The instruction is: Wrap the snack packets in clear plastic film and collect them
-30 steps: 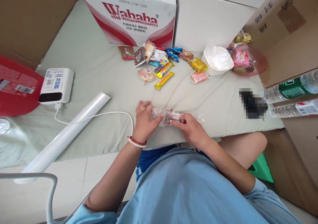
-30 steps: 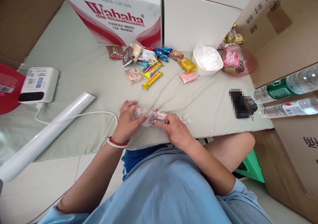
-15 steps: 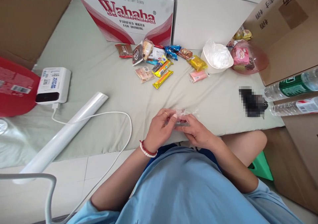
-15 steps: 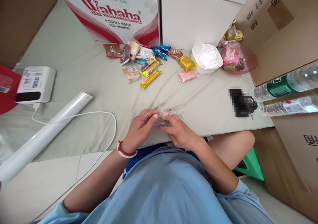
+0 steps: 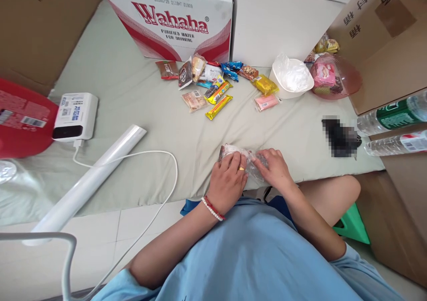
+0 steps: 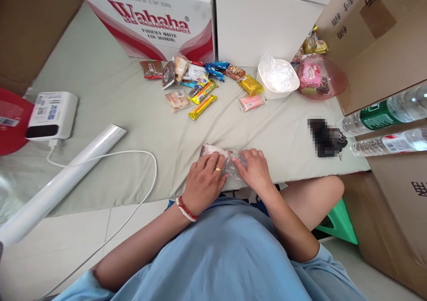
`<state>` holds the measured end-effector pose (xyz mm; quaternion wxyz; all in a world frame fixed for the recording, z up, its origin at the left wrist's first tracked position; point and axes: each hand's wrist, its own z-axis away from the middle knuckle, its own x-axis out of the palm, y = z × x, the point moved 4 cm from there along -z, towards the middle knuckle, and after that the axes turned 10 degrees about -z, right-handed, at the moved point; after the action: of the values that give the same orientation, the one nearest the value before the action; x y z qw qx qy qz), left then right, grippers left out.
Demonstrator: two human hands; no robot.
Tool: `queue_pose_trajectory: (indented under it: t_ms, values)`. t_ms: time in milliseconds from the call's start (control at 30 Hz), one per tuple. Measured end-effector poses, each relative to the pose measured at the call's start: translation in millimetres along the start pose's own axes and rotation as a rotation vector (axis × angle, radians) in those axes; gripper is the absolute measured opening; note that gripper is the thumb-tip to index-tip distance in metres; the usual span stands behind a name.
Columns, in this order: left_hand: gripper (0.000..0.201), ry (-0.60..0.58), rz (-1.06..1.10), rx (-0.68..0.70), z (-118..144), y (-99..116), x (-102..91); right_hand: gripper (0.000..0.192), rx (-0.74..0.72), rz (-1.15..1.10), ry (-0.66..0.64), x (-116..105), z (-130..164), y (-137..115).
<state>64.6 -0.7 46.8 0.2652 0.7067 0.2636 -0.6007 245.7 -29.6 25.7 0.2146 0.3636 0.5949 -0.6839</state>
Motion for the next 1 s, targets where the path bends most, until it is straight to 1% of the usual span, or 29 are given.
queue_pose_trajectory:
  t_ms: [67,167,233,300,333,400,500,600,667,733,800,867,933,967,1000]
  values:
    - [0.059,-0.011,-0.006,-0.001,1,1,2.5,0.027,-0.011,-0.017,-0.024,-1,2,-1]
    - [0.06,-0.001,-0.01,0.005,3,1,5.5,0.02,0.015,-0.14,0.016,-13,4,-4]
    - [0.056,0.014,-0.024,0.016,5,2,6.8,0.019,0.099,-0.28,-0.031,-18,4,-7]
    - [0.052,0.017,-0.042,0.031,6,5,8.1,0.021,0.199,-0.439,-0.113,-18,4,-13]
    - [0.051,0.012,-0.049,0.041,5,7,8.9,0.022,0.227,-0.497,-0.128,-17,2,-18]
    - [0.05,-0.006,-0.051,0.068,3,14,10.6,0.02,0.21,-0.523,-0.095,-15,-4,-31]
    - [0.049,-0.003,-0.005,0.073,-2,19,11.3,0.013,0.101,-0.436,-0.053,-6,-20,-52]
    - [0.049,0.064,0.14,0.021,-4,9,5.6,0.013,0.077,-0.474,-0.096,8,-34,-64]
    - [0.048,0.127,0.284,0.008,0,-5,-1.7,0.016,0.083,-0.541,-0.129,16,-38,-66]
    - [0.044,0.188,0.462,-0.011,8,-21,-9.1,0.016,0.066,-0.523,-0.146,21,-38,-66]
    - [0.038,0.235,0.637,-0.114,15,-39,-12.0,0.015,0.038,-0.445,-0.142,24,-36,-66]
    - [0.03,0.265,0.689,-0.308,18,-56,-7.8,0.014,0.022,-0.389,-0.141,25,-34,-65]
    - [0.029,0.245,0.598,-0.479,16,-67,1.9,0.014,0.013,-0.374,-0.144,25,-32,-64]
    - [0.031,0.21,0.539,-0.515,12,-69,7.5,0.014,0.008,-0.369,-0.143,25,-31,-64]
    - [0.033,0.166,0.496,-0.516,7,-69,12.8,0.015,0.004,-0.366,-0.141,25,-31,-64]
